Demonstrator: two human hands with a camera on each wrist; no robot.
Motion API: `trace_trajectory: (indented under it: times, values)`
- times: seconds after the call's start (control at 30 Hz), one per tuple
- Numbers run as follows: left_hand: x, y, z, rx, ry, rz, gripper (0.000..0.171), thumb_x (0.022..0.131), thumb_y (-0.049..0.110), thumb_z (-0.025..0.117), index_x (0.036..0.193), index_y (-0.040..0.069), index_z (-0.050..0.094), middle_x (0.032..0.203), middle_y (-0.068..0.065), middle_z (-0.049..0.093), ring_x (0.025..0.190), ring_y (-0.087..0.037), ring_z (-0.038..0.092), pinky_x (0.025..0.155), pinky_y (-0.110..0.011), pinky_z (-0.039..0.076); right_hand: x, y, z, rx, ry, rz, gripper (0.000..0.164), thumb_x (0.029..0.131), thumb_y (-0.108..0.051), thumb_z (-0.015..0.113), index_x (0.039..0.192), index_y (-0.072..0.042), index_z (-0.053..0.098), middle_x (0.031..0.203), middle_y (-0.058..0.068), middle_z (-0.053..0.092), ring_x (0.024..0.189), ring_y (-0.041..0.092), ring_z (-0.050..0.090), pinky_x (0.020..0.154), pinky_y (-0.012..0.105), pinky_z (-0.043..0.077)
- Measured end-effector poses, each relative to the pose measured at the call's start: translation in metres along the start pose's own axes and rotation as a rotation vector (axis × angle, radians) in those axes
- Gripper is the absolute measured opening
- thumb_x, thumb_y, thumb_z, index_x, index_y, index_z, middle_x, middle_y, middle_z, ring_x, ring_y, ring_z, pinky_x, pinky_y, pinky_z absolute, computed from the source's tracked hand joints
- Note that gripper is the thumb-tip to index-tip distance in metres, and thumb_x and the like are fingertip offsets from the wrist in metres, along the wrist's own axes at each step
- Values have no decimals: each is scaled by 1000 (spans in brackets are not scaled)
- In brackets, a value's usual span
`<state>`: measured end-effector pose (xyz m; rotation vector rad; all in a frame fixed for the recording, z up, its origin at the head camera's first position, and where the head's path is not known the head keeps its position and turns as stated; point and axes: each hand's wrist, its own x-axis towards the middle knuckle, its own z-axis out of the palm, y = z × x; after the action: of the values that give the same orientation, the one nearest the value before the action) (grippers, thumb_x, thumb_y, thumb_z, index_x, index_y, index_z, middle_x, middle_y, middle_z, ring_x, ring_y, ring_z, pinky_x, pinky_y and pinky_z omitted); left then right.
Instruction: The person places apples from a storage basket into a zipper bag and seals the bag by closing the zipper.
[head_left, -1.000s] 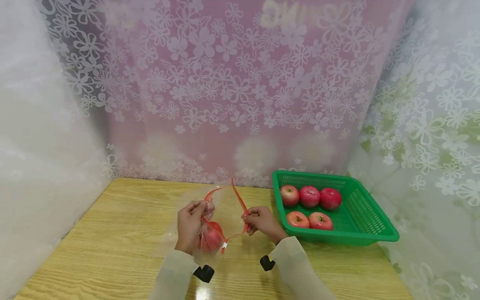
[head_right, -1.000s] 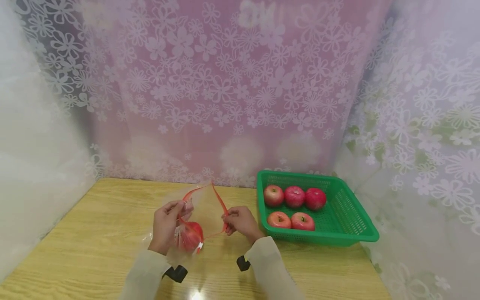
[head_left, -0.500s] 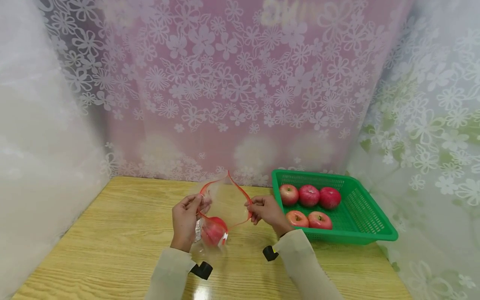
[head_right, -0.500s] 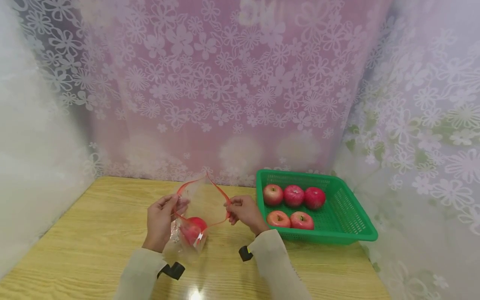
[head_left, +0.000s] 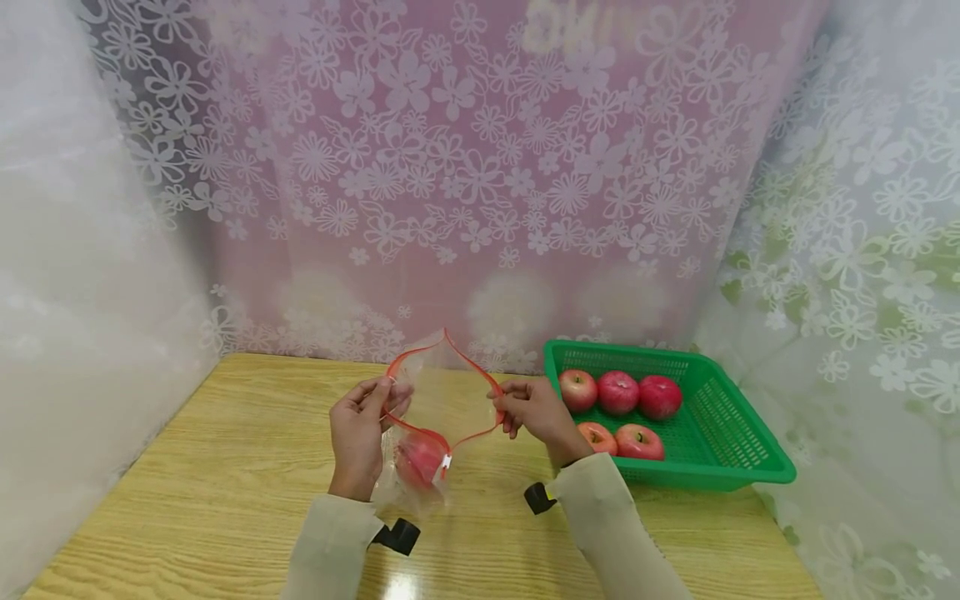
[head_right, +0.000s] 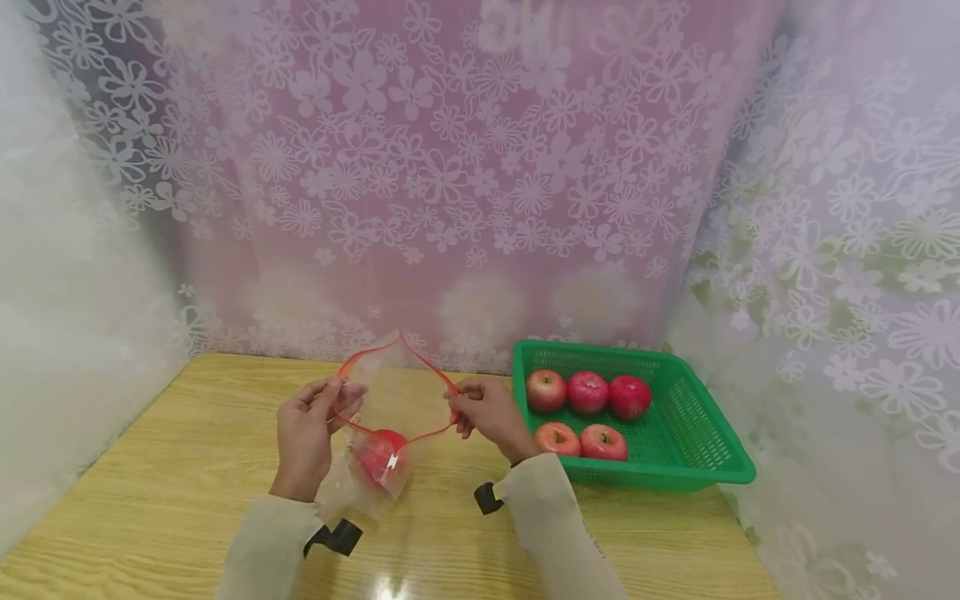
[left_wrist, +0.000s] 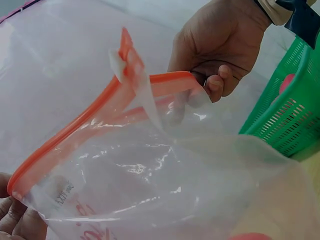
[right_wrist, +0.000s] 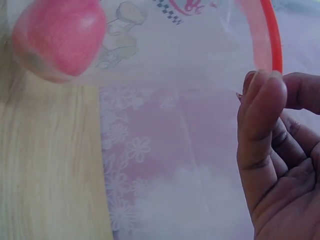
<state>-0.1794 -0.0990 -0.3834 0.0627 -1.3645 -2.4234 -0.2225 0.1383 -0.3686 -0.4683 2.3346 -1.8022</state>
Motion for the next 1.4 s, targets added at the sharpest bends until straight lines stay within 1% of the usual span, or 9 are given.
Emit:
trace_trajectory:
  times: [0.13,0.23,0.37,0.47,0.57,0.77,0.97,1.17,1.4]
  values:
    - [-2,4,1,9,14,16,24,96,10,60,103,-13,60,77,-2,73,78,-15,72,74,-31,58,-2,-7,0,-17,-4,-30,21,94,-5,59,108,9,66,69,9,65,51,12,56,49,27,54]
    - [-3,7,1,16,23,33,26,95,11,60,104,-14,60,78,-2,74,78,-15,72,74,-31,57,-3,-9,0,-12,-2,-28,21,93,-4,60,108,9,66,72,14,66,51,13,57,49,27,54]
    - [-6,10,2,11,36,41,25,95,10,60,104,-13,62,79,-2,74,77,-15,72,73,-30,57,-4,-9,1,-6,0,-28,22,93,-5,60,108,9,66,70,11,66,51,12,57,49,27,55]
    - [-7,9,3,17,46,27,23,95,12,60,102,-10,63,78,-1,73,77,-15,72,73,-29,58,-4,-7,1,-1,-2,-28,22,93,-6,61,109,9,67,68,6,65,51,12,57,49,27,54]
    - [-8,7,4,32,46,13,21,95,13,61,100,-8,63,78,0,74,78,-14,72,73,-29,58,-4,-3,0,8,-2,-30,22,94,-6,61,109,9,66,68,7,65,50,12,57,48,26,54]
    - [-10,2,7,37,26,-13,24,95,13,62,102,-11,62,79,-1,74,78,-14,72,74,-30,58,-5,4,-3,17,-13,-38,23,94,-4,59,111,12,64,67,6,63,50,10,57,48,25,54]
    - [-9,-3,9,47,11,-19,31,95,14,62,107,-14,60,83,-4,74,79,-16,72,75,-30,57,-5,7,-5,27,-8,-15,23,95,-8,60,110,9,65,68,6,63,53,12,57,50,25,53]
    - [-8,-4,9,48,15,-37,29,96,14,61,108,-12,60,84,-3,74,79,-15,72,76,-30,57,-5,7,-6,34,-8,-18,23,95,-8,59,111,9,64,68,6,63,54,13,58,50,25,54]
    - [-8,-5,10,45,15,-51,27,95,14,62,106,-11,61,83,-3,74,80,-16,72,76,-30,57,-5,6,-7,65,-9,-11,25,95,-8,59,111,10,64,69,6,64,54,11,58,51,25,55]
